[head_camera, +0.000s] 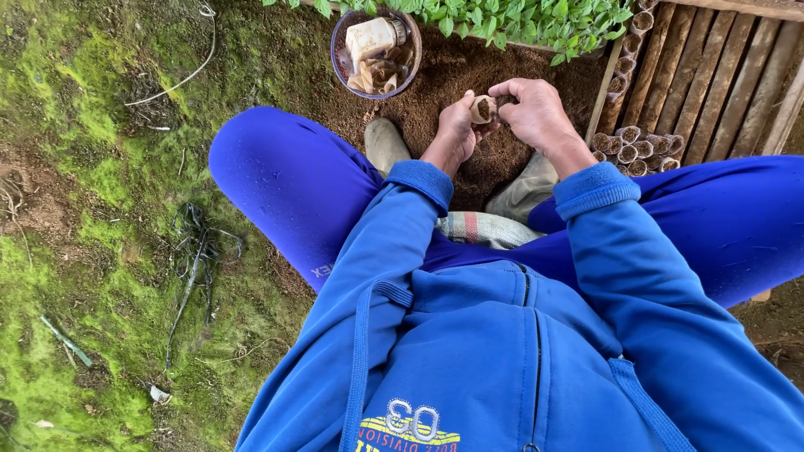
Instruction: Rolling paper tubes, filling them with soil, and planting seeds to prepare seedlings for growth.
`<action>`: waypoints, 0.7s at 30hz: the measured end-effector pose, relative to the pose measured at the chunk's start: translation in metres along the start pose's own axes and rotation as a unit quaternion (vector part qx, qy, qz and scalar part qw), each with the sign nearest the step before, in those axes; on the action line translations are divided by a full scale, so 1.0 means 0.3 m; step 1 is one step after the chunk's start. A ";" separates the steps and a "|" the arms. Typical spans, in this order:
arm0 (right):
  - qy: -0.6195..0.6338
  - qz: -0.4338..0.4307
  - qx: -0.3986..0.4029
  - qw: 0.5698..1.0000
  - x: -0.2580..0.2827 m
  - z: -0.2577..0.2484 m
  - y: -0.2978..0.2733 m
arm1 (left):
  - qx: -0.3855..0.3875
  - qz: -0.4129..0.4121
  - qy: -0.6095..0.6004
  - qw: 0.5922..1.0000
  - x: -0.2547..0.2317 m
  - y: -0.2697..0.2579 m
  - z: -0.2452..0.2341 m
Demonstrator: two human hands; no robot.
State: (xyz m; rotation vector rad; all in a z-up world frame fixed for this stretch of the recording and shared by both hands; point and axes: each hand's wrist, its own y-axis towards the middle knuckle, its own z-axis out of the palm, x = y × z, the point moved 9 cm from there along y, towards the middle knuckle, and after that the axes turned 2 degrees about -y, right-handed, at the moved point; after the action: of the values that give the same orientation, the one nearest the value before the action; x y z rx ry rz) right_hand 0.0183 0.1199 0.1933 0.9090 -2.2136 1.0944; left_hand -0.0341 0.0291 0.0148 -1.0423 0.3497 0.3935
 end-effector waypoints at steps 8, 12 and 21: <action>-0.009 -0.015 -0.007 1.000 0.009 0.007 0.002 | 0.019 -0.009 -0.052 0.998 0.020 0.031 0.005; 0.001 -0.030 -0.001 1.000 0.028 0.005 -0.010 | 0.014 -0.012 -0.051 0.999 0.012 0.019 0.007; -0.194 -0.077 -0.006 0.978 0.017 0.062 -0.012 | 0.022 -0.018 -0.104 0.994 0.020 0.053 0.003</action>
State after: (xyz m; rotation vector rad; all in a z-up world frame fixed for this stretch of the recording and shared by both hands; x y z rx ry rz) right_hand 0.0150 0.1013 0.1884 1.3614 -2.3985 0.8894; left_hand -0.0363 0.0377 0.0004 -0.9528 0.1514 0.4554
